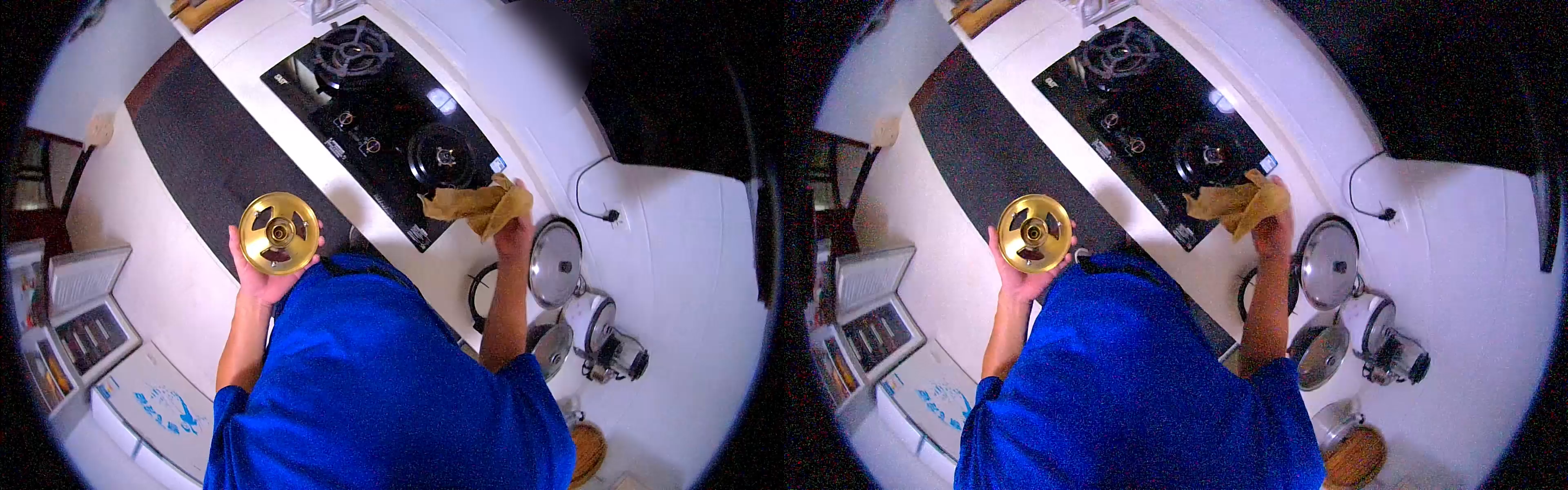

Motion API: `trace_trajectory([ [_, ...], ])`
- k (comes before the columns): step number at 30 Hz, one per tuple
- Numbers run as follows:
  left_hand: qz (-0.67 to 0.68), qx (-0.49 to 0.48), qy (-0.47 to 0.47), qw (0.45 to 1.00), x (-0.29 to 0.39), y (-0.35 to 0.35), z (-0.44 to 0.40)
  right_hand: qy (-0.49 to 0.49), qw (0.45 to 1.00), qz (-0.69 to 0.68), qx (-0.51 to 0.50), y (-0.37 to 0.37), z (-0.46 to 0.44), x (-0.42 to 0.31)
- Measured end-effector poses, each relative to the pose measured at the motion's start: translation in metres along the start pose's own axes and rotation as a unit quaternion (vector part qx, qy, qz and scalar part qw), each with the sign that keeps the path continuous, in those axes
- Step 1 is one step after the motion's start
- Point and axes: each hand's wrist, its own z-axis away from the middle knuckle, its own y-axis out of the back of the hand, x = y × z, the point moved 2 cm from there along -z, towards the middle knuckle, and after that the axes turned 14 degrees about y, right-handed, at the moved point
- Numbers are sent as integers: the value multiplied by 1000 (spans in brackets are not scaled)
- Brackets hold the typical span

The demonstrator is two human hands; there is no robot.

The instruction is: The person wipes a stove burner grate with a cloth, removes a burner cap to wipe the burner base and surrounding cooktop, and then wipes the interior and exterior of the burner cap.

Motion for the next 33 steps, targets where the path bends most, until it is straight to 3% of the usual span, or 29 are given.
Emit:
trace_trajectory([
  [1,-3,-4,9,1000,4,-3,1,-67,986,-138,67,0,13,16],
  [4,-9,-2,54,999,14,-13,1,21,991,128,41,-7,50,76],
  [5,-9,0,61,998,16,-13,2,-72,992,-85,61,-26,61,90],
  [6,-4,1,69,998,16,-14,2,-157,939,-297,75,-44,69,97],
  [10,-8,8,86,996,18,-13,1,-112,943,-296,102,-79,77,83],
  [13,-13,-9,83,996,17,-22,0,-84,951,-297,37,-98,78,51],
  [15,-13,-33,81,996,17,-20,-2,-116,985,-97,88,-83,76,64],
  [17,7,-91,86,992,17,-20,-3,-139,976,-162,33,-92,76,78],
  [18,6,-90,84,992,18,-23,-2,-109,992,27,-64,-107,76,77],
  [19,-9,-50,70,996,17,-25,0,-77,961,212,-158,-121,77,76],
  [21,-26,-5,50,998,17,-23,2,-42,888,382,-253,-124,71,93],
  [22,-16,-3,46,999,16,-22,1,-107,968,139,-181,-117,64,109],
  [25,-14,-14,27,999,16,-19,-2,-108,981,45,-152,-126,51,114],
  [26,-18,-15,18,1000,14,-17,-2,-89,944,212,-236,-130,45,111],
  [27,-19,-13,6,1000,13,-16,-1,-68,872,370,-313,-147,40,101],
  [29,-22,-5,-2,1000,12,-17,2,-46,771,508,-381,-154,43,108],
  [30,-22,-2,-8,1000,12,-16,1,-109,886,332,-306,-152,40,117],
  [31,-21,-2,-16,1000,11,-17,-1,-168,951,139,-217,-151,35,124],
  [33,-24,9,-36,999,10,-20,-1,-223,964,-61,-129,-155,23,128],
])
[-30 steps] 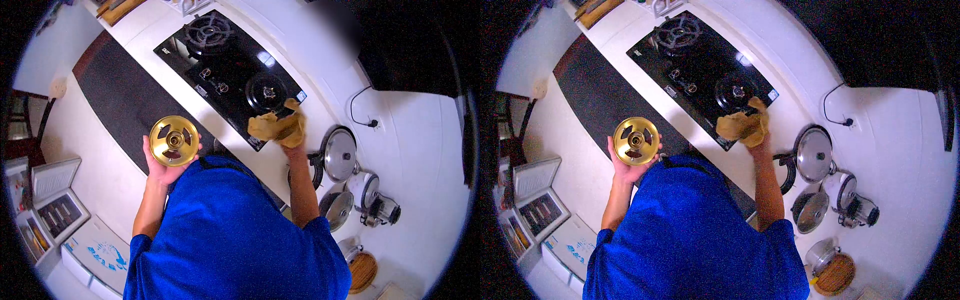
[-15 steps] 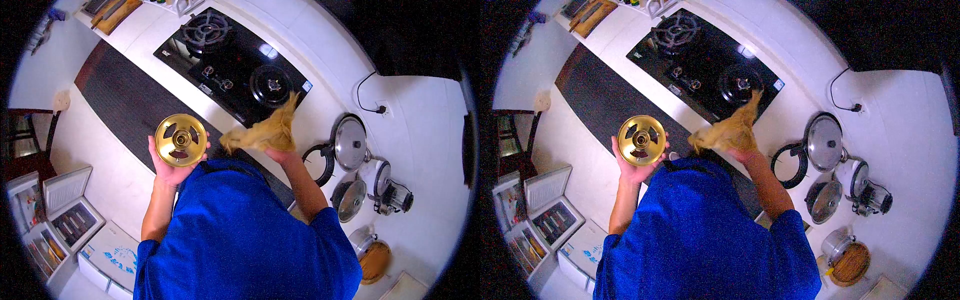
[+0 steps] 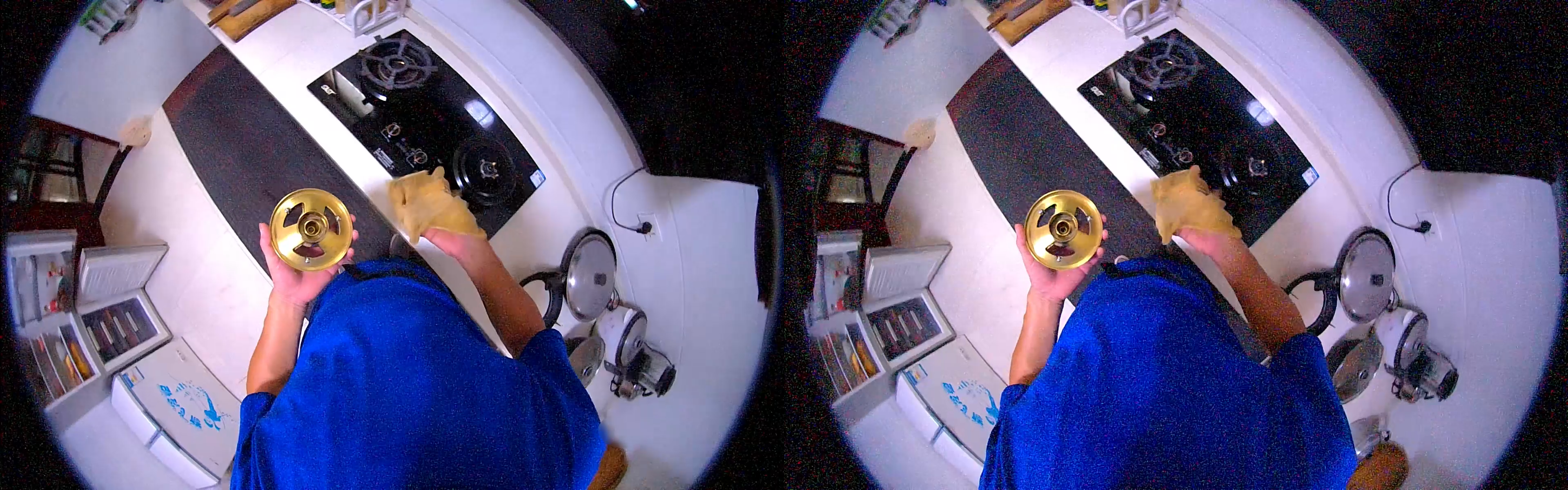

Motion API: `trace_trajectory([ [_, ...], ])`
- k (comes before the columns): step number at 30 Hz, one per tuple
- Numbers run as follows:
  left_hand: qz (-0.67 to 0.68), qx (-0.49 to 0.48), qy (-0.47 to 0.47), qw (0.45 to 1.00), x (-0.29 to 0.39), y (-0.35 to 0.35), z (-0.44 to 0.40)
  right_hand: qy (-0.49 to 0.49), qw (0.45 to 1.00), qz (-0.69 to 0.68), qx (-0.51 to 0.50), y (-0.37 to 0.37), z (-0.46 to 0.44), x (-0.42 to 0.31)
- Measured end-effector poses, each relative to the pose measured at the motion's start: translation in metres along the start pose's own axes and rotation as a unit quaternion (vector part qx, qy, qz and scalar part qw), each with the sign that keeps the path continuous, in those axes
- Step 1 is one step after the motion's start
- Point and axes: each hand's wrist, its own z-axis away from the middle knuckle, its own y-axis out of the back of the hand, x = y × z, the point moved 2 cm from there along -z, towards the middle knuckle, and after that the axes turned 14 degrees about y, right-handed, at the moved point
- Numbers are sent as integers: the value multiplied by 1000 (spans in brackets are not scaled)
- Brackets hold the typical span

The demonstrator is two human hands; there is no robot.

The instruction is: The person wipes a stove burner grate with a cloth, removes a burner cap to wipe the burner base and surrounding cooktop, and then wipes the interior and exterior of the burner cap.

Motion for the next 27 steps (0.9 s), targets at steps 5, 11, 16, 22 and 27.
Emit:
trace_trajectory([
  [5,7,-28,-24,999,-4,4,1,-46,991,-122,11,-14,-14,-10],
  [11,5,-9,-33,999,-2,-5,6,54,607,766,-203,-40,-22,-28],
  [16,-8,-37,-41,998,2,-5,6,227,576,769,-162,-115,10,-47],
  [22,-10,-36,-63,997,9,3,10,259,392,812,-347,-194,13,-29],
  [27,-95,-22,-65,993,14,-2,11,231,732,569,-294,-143,0,3],
])
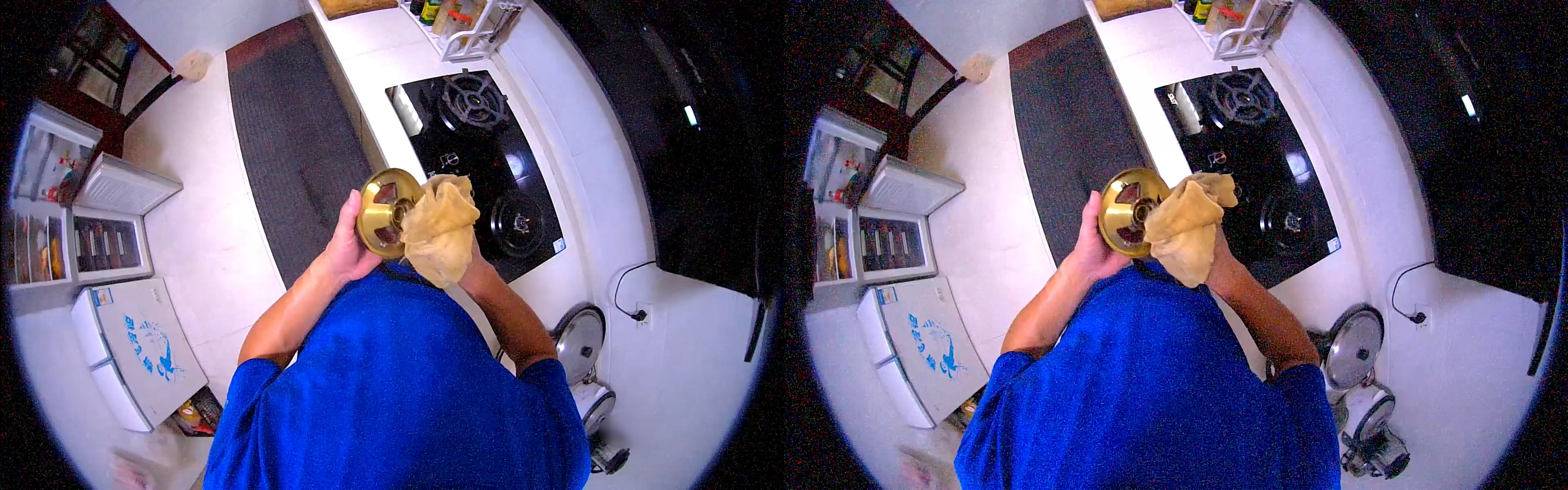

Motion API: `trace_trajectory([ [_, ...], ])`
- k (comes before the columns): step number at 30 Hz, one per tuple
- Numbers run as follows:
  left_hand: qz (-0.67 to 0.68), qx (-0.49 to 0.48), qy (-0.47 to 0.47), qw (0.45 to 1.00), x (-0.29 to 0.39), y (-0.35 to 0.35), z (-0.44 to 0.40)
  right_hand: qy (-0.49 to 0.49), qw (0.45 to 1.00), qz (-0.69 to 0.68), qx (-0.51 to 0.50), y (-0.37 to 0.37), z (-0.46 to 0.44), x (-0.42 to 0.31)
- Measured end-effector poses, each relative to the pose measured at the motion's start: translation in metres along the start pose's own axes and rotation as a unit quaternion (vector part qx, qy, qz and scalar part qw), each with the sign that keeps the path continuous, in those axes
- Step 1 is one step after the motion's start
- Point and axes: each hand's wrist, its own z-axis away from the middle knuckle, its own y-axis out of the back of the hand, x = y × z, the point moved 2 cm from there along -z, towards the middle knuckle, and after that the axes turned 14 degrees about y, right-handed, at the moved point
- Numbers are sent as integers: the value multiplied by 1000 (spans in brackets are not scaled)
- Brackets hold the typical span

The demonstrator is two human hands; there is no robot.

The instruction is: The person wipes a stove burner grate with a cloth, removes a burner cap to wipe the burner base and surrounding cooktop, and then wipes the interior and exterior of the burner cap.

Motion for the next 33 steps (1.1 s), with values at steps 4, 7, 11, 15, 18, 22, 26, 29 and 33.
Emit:
trace_trajectory([
  [4,-78,20,-28,996,-10,-2,2,25,952,249,-176,-4,-1,-10],
  [7,-140,45,-110,983,-12,-16,-6,-80,991,84,-59,-12,15,-3],
  [11,-344,145,-262,890,-5,-19,-9,37,991,121,-49,-7,20,-19],
  [15,-468,193,-366,781,-1,-20,-9,24,997,74,8,-8,12,-25],
  [18,-475,177,-375,776,-2,-25,-5,51,996,39,64,-5,8,-39],
  [22,-266,135,-276,913,-3,-48,-10,88,993,-7,81,-8,18,-18],
  [26,-10,76,-96,992,-13,-42,-10,88,970,212,-83,5,-4,-30],
  [29,57,18,12,998,0,-52,-3,191,927,282,-155,19,-17,-27],
  [33,120,15,154,981,15,-52,4,189,860,357,-311,34,-14,-9],
])
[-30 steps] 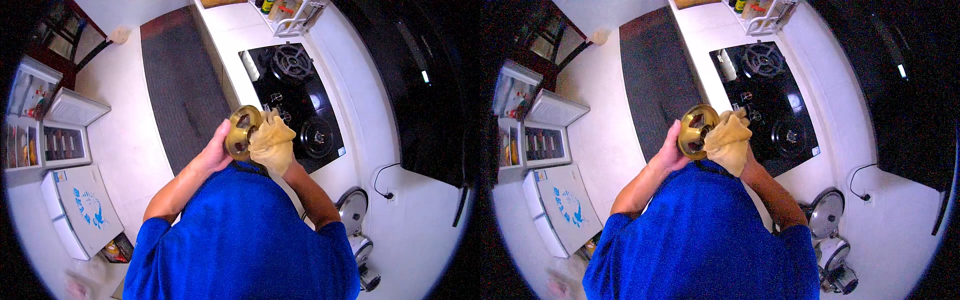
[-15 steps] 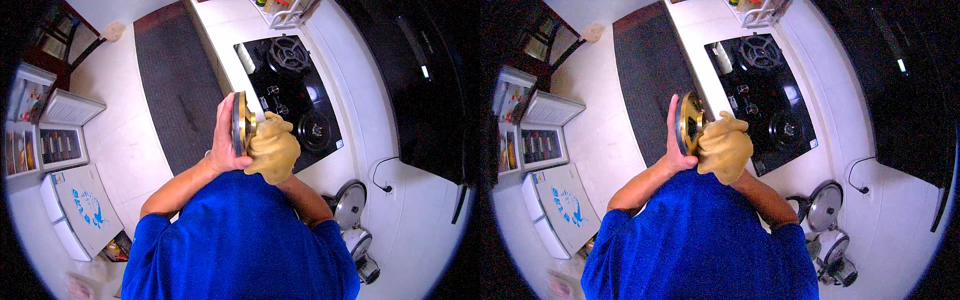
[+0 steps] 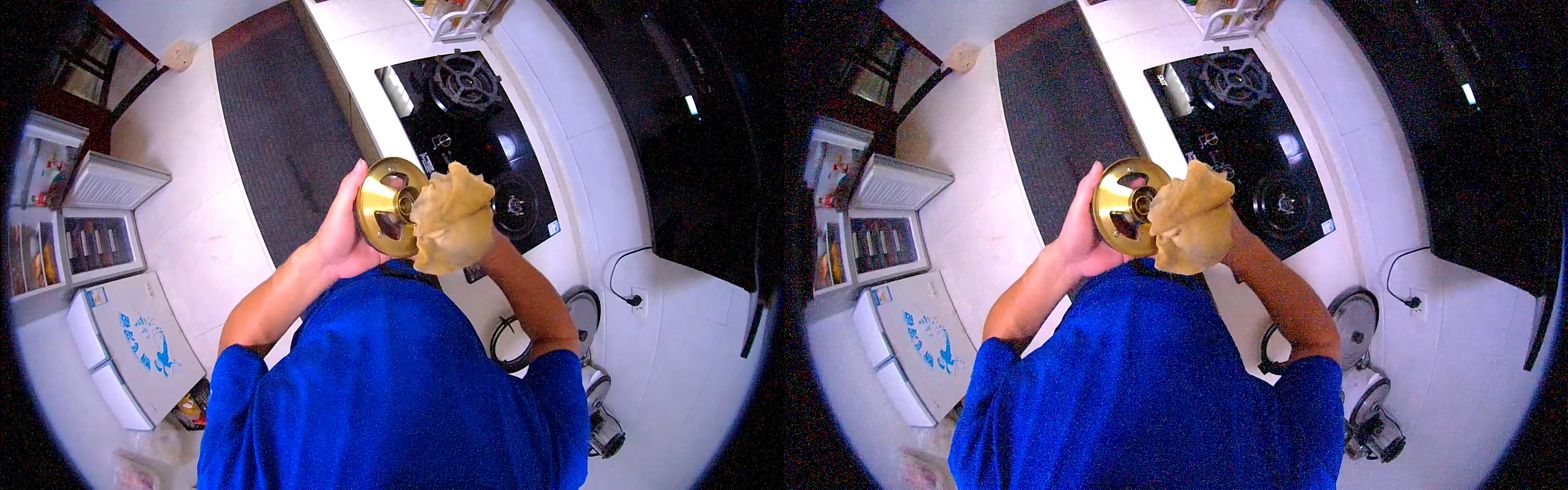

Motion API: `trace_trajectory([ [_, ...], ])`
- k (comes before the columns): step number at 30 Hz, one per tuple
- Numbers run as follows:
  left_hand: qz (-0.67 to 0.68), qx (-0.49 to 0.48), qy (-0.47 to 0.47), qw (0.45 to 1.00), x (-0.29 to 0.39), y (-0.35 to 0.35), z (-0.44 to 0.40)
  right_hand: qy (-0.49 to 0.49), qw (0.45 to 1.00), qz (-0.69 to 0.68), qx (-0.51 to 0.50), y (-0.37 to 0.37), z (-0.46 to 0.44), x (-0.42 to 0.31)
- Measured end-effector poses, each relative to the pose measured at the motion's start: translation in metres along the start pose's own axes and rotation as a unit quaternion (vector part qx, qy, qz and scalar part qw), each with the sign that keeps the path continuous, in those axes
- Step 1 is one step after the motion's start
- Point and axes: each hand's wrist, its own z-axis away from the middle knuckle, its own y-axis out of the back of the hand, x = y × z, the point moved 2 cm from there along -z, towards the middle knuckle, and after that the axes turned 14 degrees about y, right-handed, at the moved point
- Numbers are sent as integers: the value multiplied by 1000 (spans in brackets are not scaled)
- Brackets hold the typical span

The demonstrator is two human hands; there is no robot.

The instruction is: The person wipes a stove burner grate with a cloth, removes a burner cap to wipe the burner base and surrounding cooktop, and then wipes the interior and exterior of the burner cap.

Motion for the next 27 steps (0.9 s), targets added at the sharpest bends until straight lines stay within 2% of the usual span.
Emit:
trace_trajectory([
  [1,-6,-34,46,998,3,3,-1,-2,994,-64,93,-14,11,7],
  [2,-5,-34,46,998,1,3,-2,-4,974,-128,185,-21,17,11],
  [3,-13,-23,12,1000,0,2,-4,-2,974,-127,186,-25,15,12],
  [4,-21,-12,-20,999,0,1,-5,-43,954,-215,205,-31,13,11],
  [6,-38,-15,-54,998,-6,0,-9,-127,884,-386,231,-40,10,2],
  [7,-73,-4,-113,991,-8,-2,-12,-166,836,-465,239,-42,8,-2],
  [8,-106,9,-171,979,-9,-2,-13,-167,822,-482,255,-42,6,-8],
  [10,-144,26,-195,970,-12,3,-18,-168,791,-513,287,-35,-1,-21],
  [12,-236,107,-394,882,-16,3,-28,-231,776,-485,332,-47,-1,-27],
  [13,-314,104,-426,842,-10,7,-25,-251,770,-475,346,-53,-1,-29],
  [15,-311,93,-458,828,-15,6,-30,-189,817,-394,377,-53,-7,-35],
  [16,-352,104,-482,796,-15,15,-32,-168,830,-365,387,-39,-15,-37],
  [17,-390,116,-506,761,-14,23,-34,-161,875,-277,362,-22,-19,-39],
  [18,-390,115,-507,760,-10,42,-37,-151,912,-185,334,-8,-23,-40],
  [19,-477,144,-534,683,-4,48,-36,-151,912,-182,334,-8,-23,-40],
  [22,-569,157,-570,571,11,49,-30,-130,918,-170,334,-1,-25,-43],
  [23,-604,142,-594,511,16,45,-27,-124,925,-147,329,5,-27,-40],
  [25,-645,114,-582,482,18,20,-12,-122,930,-123,323,14,-28,-40],
  [26,-645,111,-583,481,11,10,-9,-164,925,-158,303,14,-27,-38],
  [27,-576,149,-517,615,4,5,-10,-186,921,-174,293,11,-26,-36],
])
